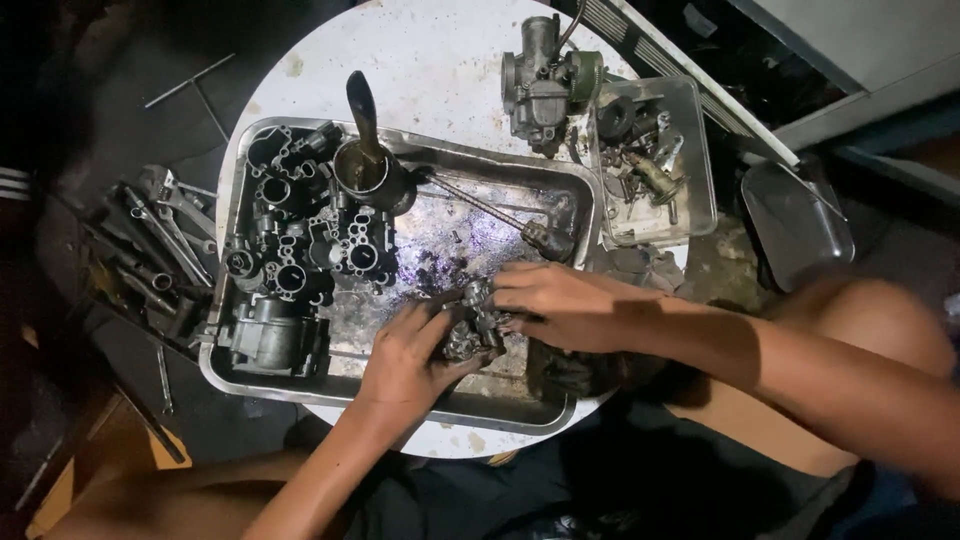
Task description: The person scrubs a small engine component with a brush and rag over a metal tray. They rotate the part to clean different sides and repeatedly wipe it with the cloth while other disassembled engine parts and tools sit nearby.
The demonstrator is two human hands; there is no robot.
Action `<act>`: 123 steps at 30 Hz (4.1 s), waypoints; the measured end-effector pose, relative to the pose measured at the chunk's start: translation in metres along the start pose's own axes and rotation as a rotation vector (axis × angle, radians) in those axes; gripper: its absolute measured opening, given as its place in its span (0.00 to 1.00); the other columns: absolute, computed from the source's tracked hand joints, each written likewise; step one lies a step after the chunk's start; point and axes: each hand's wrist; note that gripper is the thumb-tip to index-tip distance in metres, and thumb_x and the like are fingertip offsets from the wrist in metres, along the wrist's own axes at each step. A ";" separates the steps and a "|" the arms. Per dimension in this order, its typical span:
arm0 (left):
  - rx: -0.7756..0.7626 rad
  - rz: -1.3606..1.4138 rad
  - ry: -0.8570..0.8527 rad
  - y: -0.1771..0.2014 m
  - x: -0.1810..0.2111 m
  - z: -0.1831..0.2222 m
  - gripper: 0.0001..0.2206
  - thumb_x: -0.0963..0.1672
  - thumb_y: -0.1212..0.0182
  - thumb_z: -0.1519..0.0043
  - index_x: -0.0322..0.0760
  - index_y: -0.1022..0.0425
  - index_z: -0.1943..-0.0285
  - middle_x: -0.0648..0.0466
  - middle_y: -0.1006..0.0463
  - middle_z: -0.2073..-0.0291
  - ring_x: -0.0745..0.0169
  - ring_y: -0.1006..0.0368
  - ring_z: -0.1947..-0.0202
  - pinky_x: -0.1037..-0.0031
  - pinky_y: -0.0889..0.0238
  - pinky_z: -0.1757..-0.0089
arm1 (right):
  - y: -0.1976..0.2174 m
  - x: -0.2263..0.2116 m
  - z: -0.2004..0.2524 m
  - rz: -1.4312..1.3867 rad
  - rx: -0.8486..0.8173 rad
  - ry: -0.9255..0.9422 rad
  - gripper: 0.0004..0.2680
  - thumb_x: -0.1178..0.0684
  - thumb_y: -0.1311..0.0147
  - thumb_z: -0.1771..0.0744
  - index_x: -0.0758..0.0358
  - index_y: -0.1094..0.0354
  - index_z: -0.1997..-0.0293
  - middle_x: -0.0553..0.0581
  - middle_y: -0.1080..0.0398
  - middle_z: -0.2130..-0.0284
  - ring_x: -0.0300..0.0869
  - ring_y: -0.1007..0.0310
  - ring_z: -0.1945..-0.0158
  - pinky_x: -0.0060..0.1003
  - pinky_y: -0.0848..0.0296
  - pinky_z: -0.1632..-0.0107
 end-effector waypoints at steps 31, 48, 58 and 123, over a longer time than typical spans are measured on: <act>-0.126 0.126 0.224 0.013 0.010 -0.002 0.23 0.43 0.21 0.55 0.28 0.21 0.53 0.38 0.19 0.60 0.33 0.23 0.59 0.52 0.26 0.60 | 0.076 -0.020 -0.015 0.500 0.030 -0.301 0.20 0.46 0.34 0.39 0.67 0.27 0.47 0.67 0.25 0.54 0.60 0.25 0.50 0.52 0.21 0.56; -0.268 0.059 0.091 0.008 -0.004 0.021 0.27 0.45 0.34 0.39 0.34 0.38 0.31 0.38 0.29 0.44 0.32 0.32 0.43 0.46 0.44 0.38 | 0.129 -0.071 -0.090 -0.200 0.541 -0.252 0.35 0.41 0.35 0.37 0.67 0.53 0.27 0.64 0.30 0.48 0.47 0.29 0.50 0.38 0.24 0.49; -0.266 0.033 0.048 0.015 -0.014 0.016 0.25 0.45 0.28 0.45 0.31 0.31 0.40 0.34 0.27 0.54 0.28 0.30 0.50 0.50 0.31 0.55 | 0.105 -0.068 -0.152 0.101 0.602 0.180 0.07 0.61 0.49 0.32 0.74 0.30 0.52 0.64 0.28 0.66 0.57 0.23 0.60 0.45 0.24 0.56; -0.122 0.309 0.252 0.024 0.005 0.003 0.25 0.41 0.26 0.52 0.32 0.25 0.44 0.37 0.20 0.58 0.27 0.24 0.55 0.45 0.27 0.55 | 0.093 -0.024 0.050 -0.353 0.673 -0.179 0.07 0.59 0.41 0.34 0.76 0.26 0.60 0.66 0.26 0.77 0.39 0.38 0.81 0.36 0.41 0.78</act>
Point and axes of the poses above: each hand's wrist, its own z-axis away from the middle knuckle, its own y-axis out of the back of the hand, x = y × z
